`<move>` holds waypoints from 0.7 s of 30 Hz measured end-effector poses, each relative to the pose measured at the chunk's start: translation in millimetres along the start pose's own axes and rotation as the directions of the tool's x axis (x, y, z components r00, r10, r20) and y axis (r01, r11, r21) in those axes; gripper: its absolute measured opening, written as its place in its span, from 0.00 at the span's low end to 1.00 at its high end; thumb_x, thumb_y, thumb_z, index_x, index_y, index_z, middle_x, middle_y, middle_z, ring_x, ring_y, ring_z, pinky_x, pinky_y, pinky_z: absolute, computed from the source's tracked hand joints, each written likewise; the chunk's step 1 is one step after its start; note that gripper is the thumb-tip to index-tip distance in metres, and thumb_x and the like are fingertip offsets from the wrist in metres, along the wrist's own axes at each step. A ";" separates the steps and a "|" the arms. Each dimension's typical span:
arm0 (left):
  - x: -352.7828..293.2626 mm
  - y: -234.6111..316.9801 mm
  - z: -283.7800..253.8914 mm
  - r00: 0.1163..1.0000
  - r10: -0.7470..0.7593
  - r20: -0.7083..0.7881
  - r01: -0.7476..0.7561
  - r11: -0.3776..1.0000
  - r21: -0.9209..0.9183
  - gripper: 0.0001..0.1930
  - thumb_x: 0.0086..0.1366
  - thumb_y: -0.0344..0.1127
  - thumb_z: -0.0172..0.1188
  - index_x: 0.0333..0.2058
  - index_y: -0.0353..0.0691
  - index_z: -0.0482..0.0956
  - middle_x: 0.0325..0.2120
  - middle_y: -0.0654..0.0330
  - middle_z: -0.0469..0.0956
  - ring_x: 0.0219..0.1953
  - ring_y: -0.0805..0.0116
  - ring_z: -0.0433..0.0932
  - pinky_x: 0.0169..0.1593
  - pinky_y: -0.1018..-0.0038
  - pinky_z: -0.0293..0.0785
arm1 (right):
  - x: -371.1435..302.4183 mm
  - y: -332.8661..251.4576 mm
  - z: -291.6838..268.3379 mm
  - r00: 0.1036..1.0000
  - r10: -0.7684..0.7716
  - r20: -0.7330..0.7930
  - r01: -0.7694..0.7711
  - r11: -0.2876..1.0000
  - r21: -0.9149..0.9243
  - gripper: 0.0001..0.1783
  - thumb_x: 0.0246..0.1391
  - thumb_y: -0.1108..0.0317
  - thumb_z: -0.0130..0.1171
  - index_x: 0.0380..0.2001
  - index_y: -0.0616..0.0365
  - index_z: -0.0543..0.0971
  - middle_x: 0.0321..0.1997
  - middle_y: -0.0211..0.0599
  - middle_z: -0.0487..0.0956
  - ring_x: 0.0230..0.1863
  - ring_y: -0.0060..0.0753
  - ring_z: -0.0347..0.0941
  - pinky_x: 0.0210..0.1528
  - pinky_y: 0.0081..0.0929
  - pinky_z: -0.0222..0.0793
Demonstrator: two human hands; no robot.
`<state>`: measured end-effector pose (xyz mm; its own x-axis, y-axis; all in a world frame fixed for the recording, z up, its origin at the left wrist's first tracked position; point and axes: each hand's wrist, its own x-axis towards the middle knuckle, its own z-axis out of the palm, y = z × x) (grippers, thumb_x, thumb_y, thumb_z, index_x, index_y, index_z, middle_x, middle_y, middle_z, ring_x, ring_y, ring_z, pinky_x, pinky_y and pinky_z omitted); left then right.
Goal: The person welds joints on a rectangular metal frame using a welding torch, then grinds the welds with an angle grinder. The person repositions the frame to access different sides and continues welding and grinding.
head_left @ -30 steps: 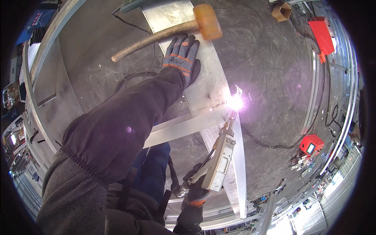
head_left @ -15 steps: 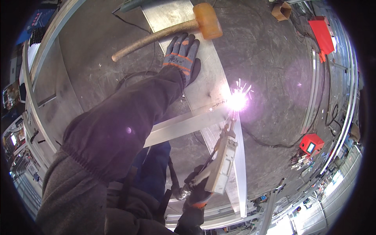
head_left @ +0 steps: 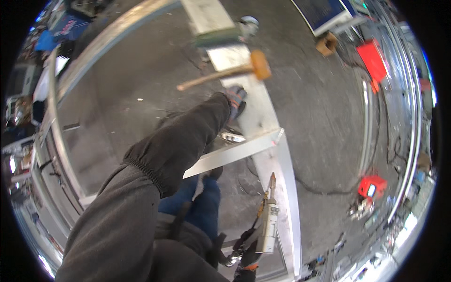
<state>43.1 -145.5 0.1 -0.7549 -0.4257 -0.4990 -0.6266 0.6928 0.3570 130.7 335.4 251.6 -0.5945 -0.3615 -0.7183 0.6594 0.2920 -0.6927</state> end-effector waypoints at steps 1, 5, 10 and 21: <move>-15.1 -13.0 2.2 0.998 0.030 0.058 -0.022 0.992 -0.126 0.31 0.68 0.49 0.54 0.65 0.40 0.70 0.67 0.47 0.64 0.68 0.52 0.64 0.70 0.61 0.59 | -3.5 7.1 -18.3 0.994 0.109 0.022 -0.111 0.977 0.181 0.26 0.70 0.46 0.50 0.53 0.61 0.72 0.37 0.43 0.78 0.24 0.38 0.77 0.22 0.33 0.74; -176.2 -37.4 65.1 0.973 -0.121 -0.194 0.073 0.968 -0.241 0.41 0.52 0.44 0.73 0.65 0.47 0.69 0.60 0.44 0.73 0.61 0.47 0.73 0.63 0.57 0.70 | 26.5 40.2 -72.4 0.954 -0.282 0.104 0.285 0.742 -0.607 0.30 0.68 0.44 0.50 0.56 0.62 0.73 0.45 0.45 0.79 0.38 0.41 0.79 0.39 0.44 0.77; -481.4 -28.9 188.0 0.613 -0.709 -0.349 0.130 0.526 -0.840 0.15 0.71 0.38 0.55 0.52 0.40 0.79 0.50 0.49 0.80 0.53 0.52 0.79 0.58 0.64 0.73 | 90.1 2.8 -98.9 0.964 0.243 0.106 -0.150 0.830 -0.537 0.44 0.55 0.31 0.61 0.50 0.68 0.76 0.49 0.54 0.80 0.49 0.42 0.80 0.55 0.52 0.76; -725.0 140.6 401.5 -0.125 -0.952 0.281 0.174 -0.300 -0.938 0.12 0.68 0.33 0.57 0.46 0.38 0.82 0.37 0.54 0.85 0.41 0.61 0.83 0.46 0.66 0.78 | 79.0 27.7 73.8 0.506 0.134 0.852 0.668 0.564 -0.486 0.28 0.69 0.60 0.52 0.65 0.69 0.66 0.60 0.51 0.73 0.58 0.46 0.69 0.62 0.40 0.65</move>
<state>580.1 494.2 95.0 0.7453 -0.4423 -0.4989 -0.1249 -0.8277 0.5472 135.9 249.6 180.4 0.1793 -0.8982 -0.4013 -0.2481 0.3534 -0.9020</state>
